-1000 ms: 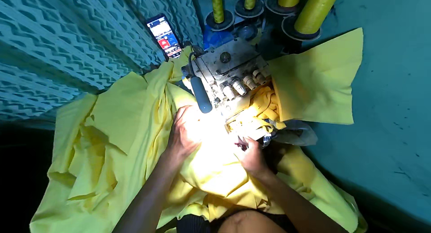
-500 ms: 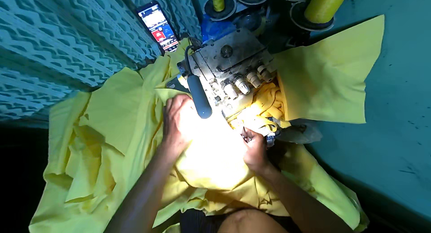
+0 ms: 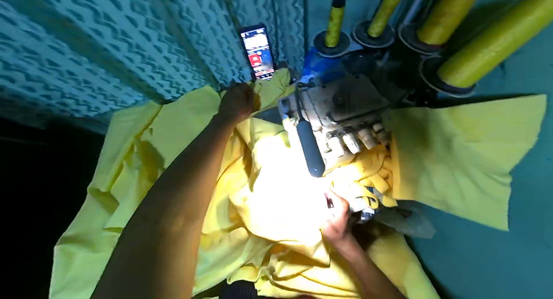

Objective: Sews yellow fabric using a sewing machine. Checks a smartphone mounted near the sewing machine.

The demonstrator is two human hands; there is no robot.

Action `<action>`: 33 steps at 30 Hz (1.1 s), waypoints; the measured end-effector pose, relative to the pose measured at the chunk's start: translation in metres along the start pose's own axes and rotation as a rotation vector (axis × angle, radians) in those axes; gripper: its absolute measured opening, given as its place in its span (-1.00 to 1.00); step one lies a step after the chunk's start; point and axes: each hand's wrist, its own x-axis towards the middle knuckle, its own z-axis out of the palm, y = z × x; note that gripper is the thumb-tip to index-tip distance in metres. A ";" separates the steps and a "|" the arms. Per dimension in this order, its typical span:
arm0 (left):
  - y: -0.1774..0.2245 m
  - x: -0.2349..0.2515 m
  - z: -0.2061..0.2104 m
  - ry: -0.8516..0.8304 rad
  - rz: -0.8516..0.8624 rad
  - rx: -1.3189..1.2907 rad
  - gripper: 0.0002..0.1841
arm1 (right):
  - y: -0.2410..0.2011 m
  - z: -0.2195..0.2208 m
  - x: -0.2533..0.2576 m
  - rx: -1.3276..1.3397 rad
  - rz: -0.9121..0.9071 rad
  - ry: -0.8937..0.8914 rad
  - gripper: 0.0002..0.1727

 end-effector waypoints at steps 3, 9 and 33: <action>-0.002 0.023 0.011 -0.008 0.024 0.036 -0.57 | 0.010 0.003 -0.002 -0.065 -0.068 0.013 -0.72; -0.005 0.046 0.034 -0.057 0.103 0.208 -0.62 | 0.012 0.006 0.000 -0.142 -0.104 0.019 -0.72; -0.005 0.039 0.039 0.054 0.021 0.131 -0.45 | 0.013 0.005 -0.001 -0.131 -0.094 -0.007 -0.71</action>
